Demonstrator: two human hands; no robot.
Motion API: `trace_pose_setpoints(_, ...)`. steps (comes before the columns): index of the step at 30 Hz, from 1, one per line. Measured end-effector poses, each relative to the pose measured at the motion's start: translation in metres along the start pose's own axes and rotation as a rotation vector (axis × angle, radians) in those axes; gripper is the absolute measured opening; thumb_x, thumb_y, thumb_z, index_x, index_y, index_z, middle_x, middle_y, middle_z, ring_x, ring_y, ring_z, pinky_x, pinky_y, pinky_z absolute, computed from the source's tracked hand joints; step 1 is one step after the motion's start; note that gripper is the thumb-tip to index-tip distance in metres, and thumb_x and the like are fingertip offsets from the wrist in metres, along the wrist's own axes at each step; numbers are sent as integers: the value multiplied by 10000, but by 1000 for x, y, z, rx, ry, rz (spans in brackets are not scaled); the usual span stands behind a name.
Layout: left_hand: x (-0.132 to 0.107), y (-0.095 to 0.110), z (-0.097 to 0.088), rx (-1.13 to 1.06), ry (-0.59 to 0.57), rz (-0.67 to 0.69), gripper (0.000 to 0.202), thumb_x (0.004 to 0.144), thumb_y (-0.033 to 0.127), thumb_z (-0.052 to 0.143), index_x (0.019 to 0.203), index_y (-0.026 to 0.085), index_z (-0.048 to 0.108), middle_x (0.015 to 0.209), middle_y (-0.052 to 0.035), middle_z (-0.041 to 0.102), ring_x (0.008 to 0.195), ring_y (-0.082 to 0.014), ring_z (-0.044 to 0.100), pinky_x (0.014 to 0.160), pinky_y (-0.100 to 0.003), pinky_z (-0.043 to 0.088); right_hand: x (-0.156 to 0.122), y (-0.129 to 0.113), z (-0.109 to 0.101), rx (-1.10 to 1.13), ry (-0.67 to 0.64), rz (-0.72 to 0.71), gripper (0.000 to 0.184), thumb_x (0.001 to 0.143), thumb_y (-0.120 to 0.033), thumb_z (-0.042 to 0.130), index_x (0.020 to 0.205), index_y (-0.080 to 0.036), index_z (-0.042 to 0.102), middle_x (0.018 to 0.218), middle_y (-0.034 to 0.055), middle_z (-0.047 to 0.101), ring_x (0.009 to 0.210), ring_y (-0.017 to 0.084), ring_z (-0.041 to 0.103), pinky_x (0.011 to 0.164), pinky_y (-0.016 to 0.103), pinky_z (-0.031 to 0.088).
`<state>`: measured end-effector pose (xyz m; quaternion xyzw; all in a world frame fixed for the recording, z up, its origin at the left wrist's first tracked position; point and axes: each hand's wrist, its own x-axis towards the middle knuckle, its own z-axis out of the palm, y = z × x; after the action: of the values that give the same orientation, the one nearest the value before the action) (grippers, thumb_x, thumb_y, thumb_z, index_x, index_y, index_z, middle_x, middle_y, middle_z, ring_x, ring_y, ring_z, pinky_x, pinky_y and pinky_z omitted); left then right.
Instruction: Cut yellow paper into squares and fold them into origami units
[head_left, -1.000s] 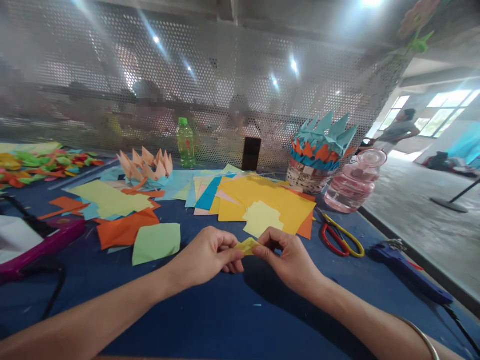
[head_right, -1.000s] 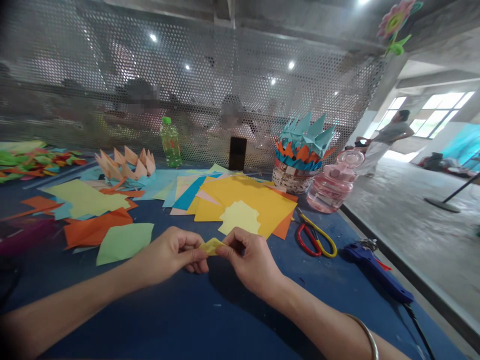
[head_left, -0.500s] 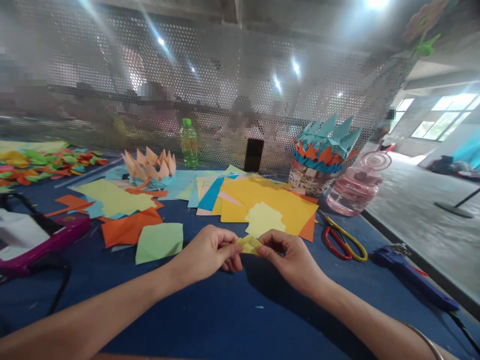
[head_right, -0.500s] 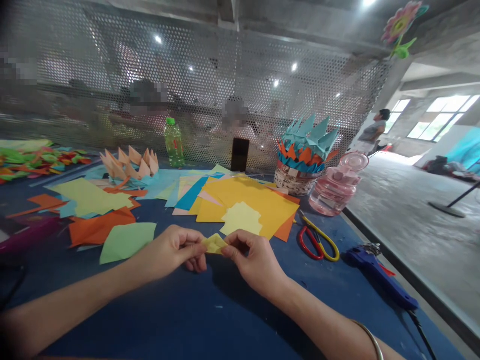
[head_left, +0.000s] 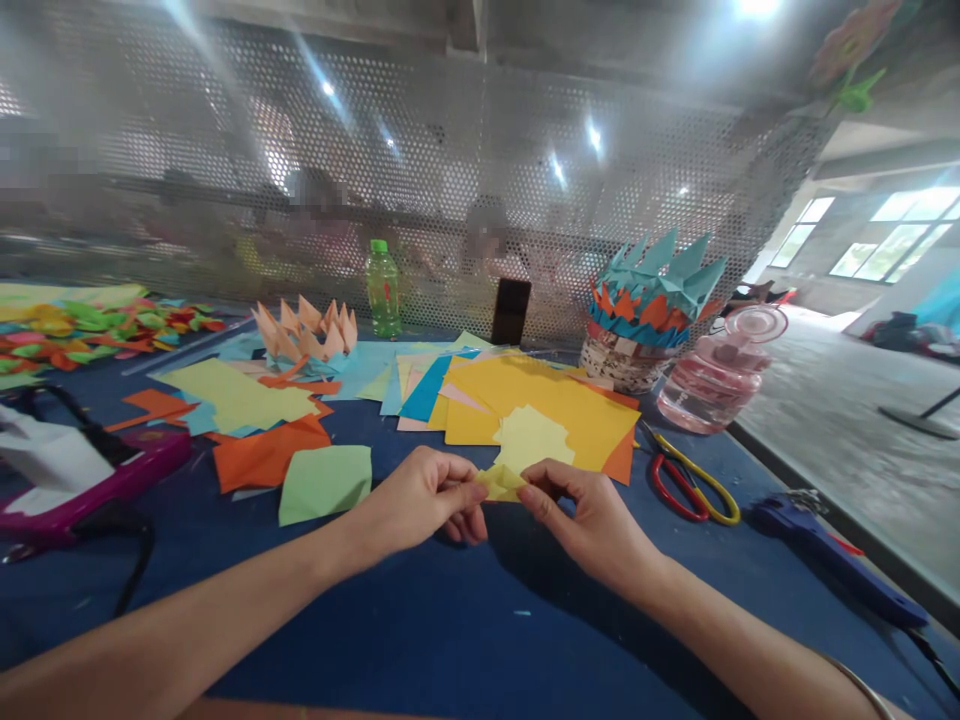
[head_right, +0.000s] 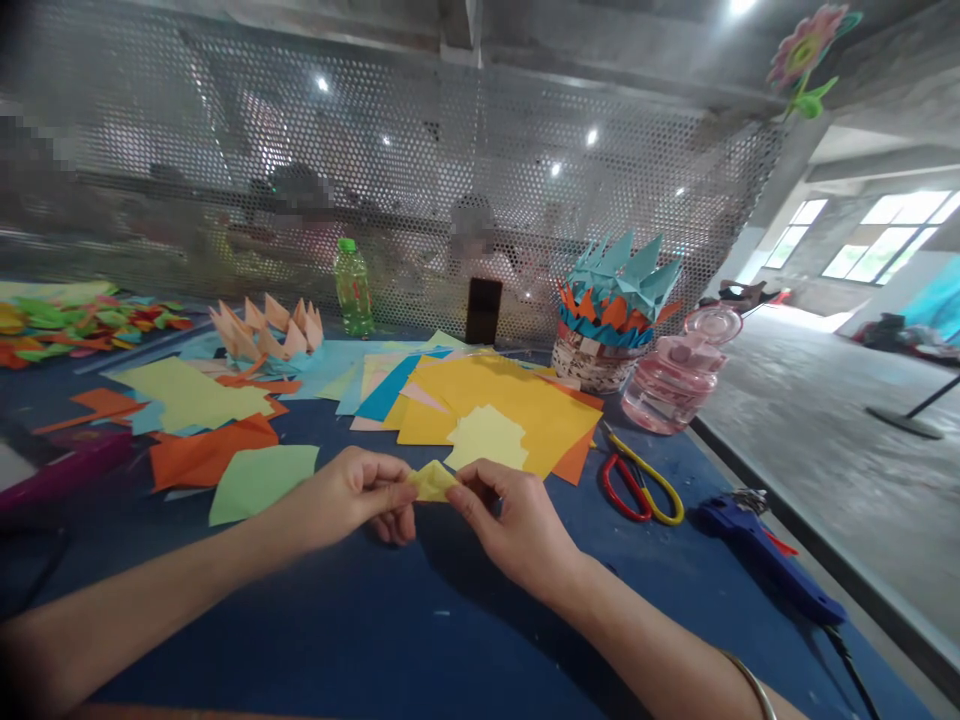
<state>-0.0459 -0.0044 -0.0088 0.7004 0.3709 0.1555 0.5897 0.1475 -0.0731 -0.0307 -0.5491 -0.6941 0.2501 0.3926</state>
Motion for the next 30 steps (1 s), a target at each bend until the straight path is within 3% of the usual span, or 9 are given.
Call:
trace_pose_setpoints(4, 0, -2, 0, -5, -31, 36, 263, 779, 393, 625, 702, 143, 595, 632, -28, 701, 543, -120, 636, 567, -213, 507, 0, -1, 2, 18, 4, -62, 151, 890, -315, 529, 910, -181, 595, 803, 11, 619, 695, 125, 526, 653, 239, 424)
trace_pose_setpoints(8, 1, -4, 1, 19, -23, 58, 286, 783, 415, 624, 733, 134, 623, 689, -45, 707, 623, -143, 659, 603, -233, 525, 0, 0, 6, 85, 65, -18, 149, 863, -250, 561, 1000, -196, 535, 752, -18, 595, 673, 118, 546, 648, 234, 427)
trace_pose_setpoints(13, 4, -8, 1, -100, -20, 53, 309, 746, 351, 683, 965, 136, 651, 872, -64, 726, 862, -197, 682, 694, -259, 545, -1, 0, 8, 146, 74, -6, 146, 857, -230, 562, 982, -208, 492, 761, -21, 585, 684, 119, 567, 648, 237, 434)
trace_pose_setpoints(20, 5, -9, 1, -238, -52, 10, 279, 723, 309, 724, 941, 140, 677, 867, -61, 739, 839, -177, 696, 709, -234, 539, 0, -2, 7, 119, 71, -49, 73, 854, -224, 566, 906, -193, 526, 766, -6, 600, 668, 112, 544, 640, 231, 440)
trace_pose_setpoints(25, 5, -7, 1, -231, -21, -3, 283, 705, 327, 741, 910, 141, 683, 828, -53, 743, 828, -179, 700, 707, -238, 541, 0, -2, 7, 95, 70, -42, 195, 866, -225, 551, 1055, -202, 510, 736, -21, 609, 663, 117, 576, 637, 233, 460)
trace_pose_setpoints(30, 5, -8, 0, -229, -19, -3, 306, 709, 345, 742, 932, 144, 684, 872, -63, 744, 858, -186, 698, 723, -243, 541, 0, 0, 7, 15, 123, -122, 171, 865, -225, 550, 1031, -207, 589, 913, 32, 670, 741, 132, 611, 685, 256, 502)
